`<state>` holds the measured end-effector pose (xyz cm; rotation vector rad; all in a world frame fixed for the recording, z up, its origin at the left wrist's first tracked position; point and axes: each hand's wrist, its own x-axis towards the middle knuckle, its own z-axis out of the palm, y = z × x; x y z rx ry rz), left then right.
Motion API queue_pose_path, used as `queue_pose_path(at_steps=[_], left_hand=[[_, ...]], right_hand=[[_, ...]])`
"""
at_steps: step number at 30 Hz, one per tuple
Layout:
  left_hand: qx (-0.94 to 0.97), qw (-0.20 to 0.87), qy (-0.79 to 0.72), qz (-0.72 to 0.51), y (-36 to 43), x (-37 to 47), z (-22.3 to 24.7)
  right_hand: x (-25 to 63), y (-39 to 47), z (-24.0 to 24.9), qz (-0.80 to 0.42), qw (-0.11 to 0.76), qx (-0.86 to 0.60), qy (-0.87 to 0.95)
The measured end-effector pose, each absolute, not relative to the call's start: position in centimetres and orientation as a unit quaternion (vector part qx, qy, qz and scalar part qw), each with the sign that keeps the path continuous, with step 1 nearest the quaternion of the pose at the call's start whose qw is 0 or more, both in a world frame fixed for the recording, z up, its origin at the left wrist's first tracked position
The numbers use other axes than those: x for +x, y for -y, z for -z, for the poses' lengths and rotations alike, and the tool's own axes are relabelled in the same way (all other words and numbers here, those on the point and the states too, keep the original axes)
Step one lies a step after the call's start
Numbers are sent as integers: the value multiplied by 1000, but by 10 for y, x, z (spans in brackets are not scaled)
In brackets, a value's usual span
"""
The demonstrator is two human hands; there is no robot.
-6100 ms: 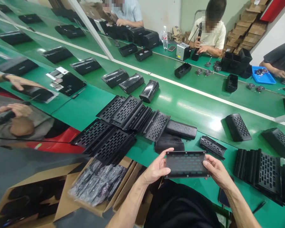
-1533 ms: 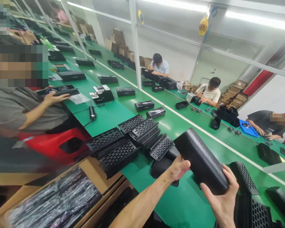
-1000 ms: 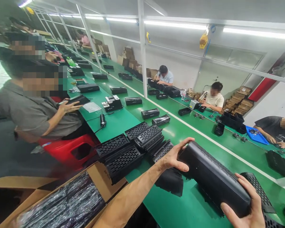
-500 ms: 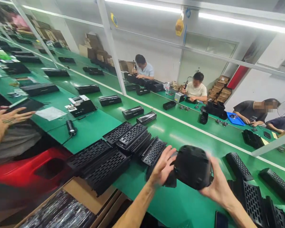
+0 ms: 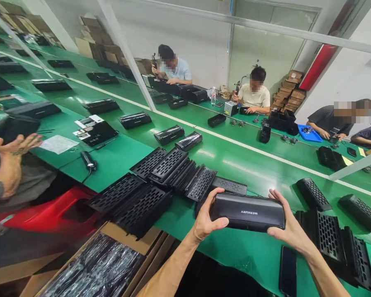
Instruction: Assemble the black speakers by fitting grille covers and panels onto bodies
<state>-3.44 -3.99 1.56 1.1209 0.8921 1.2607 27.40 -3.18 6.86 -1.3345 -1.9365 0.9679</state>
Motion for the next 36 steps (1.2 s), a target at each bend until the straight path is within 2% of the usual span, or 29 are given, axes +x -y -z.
queue_pose_path(at_steps=[2, 6, 10, 14, 18, 26, 32, 36], left_hand=[[480, 578, -381, -539, 41, -37, -20], [494, 564, -391, -534, 38, -36, -22], [479, 578, -448, -485, 36, -32, -12], [368, 677, -501, -393, 40, -31, 0], [323, 769, -441, -331, 55, -40, 11], [361, 703, -462, -403, 76, -30, 41], [275, 762, -496, -312, 75, -31, 47], [305, 768, -468, -313, 77, -41, 42]], right_hand=[[272, 39, -63, -409, 330, -499, 689], [261, 51, -62, -384, 373, -526, 661], [260, 55, -50, -430, 355, -575, 598], [265, 68, -27, -519, 312, -582, 543], [267, 93, -9, -530, 332, -590, 511], [260, 115, 9, -552, 405, -589, 429], [260, 115, 13, -657, 370, -594, 280], [262, 123, 16, -659, 381, -579, 292]])
